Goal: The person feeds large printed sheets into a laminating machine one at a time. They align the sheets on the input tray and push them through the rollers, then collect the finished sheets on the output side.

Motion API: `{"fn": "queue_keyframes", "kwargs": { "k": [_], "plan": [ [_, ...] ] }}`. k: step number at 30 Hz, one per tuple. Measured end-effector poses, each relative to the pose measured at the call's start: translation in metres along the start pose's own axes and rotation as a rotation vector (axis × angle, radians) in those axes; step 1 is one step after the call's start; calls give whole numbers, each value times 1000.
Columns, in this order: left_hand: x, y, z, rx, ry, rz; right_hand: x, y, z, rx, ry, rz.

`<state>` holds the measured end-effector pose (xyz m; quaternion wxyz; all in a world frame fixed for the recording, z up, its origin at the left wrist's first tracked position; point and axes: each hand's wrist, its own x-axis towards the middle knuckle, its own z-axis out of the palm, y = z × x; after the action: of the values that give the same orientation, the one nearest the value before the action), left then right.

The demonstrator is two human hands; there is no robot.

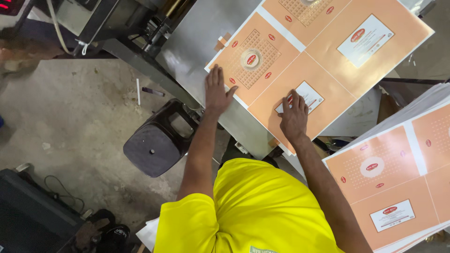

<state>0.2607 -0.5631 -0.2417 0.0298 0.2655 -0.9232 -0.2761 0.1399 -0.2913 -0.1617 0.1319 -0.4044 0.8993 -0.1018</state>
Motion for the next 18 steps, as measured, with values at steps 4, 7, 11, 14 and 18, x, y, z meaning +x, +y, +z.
{"fn": "queue_keyframes", "kwargs": {
  "k": [4, 7, 11, 14, 18],
  "plan": [
    [-6, -15, -7, -8, 13, 50, -1, -1, 10, -18, 9, -1],
    [-10, -19, -2, -35, 34, 65, -3, -5, 13, 30, -46, 40],
    [-11, -22, 3, -42, 30, 43, -4, -14, 14, 81, -100, 63],
    [-11, -23, 4, -37, 0, 29, -4, -17, 16, 99, -87, 49],
    [-12, -24, 5, -48, -5, 28, -4, -15, 17, 96, -97, 45]
  ]
}}
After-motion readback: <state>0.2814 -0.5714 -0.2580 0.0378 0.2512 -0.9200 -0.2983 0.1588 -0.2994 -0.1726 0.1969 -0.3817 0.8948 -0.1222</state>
